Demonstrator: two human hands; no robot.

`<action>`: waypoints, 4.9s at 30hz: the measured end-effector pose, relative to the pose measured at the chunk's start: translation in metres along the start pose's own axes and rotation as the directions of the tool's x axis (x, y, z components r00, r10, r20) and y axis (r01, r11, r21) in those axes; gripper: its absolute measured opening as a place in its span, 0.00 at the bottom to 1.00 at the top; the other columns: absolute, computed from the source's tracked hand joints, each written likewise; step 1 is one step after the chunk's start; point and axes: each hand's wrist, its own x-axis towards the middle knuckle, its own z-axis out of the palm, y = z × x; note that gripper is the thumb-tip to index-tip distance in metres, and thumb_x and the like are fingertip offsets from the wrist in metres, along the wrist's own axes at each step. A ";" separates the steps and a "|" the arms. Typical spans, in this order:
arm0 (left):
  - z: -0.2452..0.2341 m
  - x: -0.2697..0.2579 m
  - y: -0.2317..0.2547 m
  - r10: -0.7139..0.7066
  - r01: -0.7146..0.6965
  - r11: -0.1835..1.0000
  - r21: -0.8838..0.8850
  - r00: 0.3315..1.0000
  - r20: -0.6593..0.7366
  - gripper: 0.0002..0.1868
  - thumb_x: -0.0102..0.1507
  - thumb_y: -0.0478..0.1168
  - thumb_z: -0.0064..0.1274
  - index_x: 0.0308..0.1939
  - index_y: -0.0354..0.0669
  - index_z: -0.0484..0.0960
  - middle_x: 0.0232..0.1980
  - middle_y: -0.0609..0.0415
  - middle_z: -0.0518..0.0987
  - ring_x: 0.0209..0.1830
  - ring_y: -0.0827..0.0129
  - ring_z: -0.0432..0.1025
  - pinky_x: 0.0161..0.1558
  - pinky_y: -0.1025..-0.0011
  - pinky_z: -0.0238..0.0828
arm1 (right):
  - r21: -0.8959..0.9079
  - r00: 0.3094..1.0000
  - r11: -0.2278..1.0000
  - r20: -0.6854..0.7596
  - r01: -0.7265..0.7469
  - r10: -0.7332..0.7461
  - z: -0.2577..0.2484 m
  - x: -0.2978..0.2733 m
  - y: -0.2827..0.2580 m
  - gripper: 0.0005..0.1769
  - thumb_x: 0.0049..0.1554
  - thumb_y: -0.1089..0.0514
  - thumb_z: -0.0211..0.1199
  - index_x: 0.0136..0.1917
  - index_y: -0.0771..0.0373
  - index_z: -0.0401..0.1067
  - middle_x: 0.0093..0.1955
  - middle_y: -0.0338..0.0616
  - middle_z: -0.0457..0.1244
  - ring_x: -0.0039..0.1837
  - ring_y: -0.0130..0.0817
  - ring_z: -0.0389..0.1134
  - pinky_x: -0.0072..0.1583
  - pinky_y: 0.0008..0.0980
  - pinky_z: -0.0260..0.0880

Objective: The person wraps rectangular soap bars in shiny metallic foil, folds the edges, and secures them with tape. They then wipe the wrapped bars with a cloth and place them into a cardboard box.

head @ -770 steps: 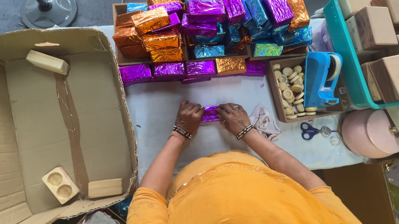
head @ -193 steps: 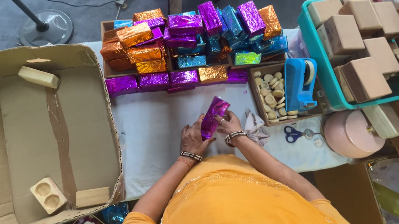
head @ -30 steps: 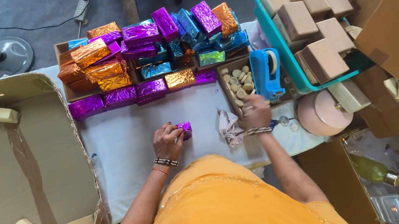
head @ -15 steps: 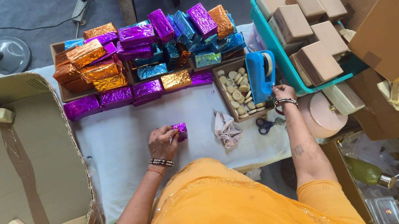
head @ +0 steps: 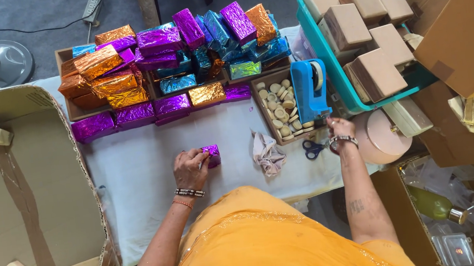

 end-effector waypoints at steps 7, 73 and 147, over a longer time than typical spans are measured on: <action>0.003 0.001 -0.006 0.005 -0.005 1.000 -0.007 1.000 0.023 0.06 0.59 0.43 0.63 0.39 0.50 0.88 0.43 0.58 0.83 0.46 0.62 0.77 0.64 0.55 0.64 | 0.036 0.998 0.999 -0.065 -0.011 0.014 0.001 -0.019 0.014 0.08 0.57 0.56 0.71 0.45 0.62 0.77 0.37 0.35 0.67 0.33 0.23 0.62 0.35 0.26 0.64; 0.014 -0.016 0.006 0.167 -0.162 0.963 0.214 0.986 -0.005 0.15 0.61 0.51 0.61 0.48 0.54 0.87 0.48 0.62 0.79 0.72 0.65 0.64 0.76 0.48 0.43 | -0.632 0.921 0.724 0.390 0.276 -0.010 0.253 -0.275 -0.025 0.20 0.54 0.42 0.70 0.33 0.58 0.77 0.29 0.35 0.69 0.32 0.23 0.68 0.38 0.28 0.67; -0.047 0.038 0.024 0.020 -0.013 0.988 -0.152 0.999 0.047 0.19 0.56 0.42 0.60 0.50 0.43 0.83 0.47 0.49 0.83 0.41 0.56 0.78 0.42 0.60 0.75 | -0.381 0.513 0.360 0.749 0.851 -0.420 0.235 -0.266 -0.015 0.30 0.51 0.49 0.73 0.65 0.55 0.68 0.58 0.44 0.66 0.54 0.50 0.70 0.51 0.46 0.71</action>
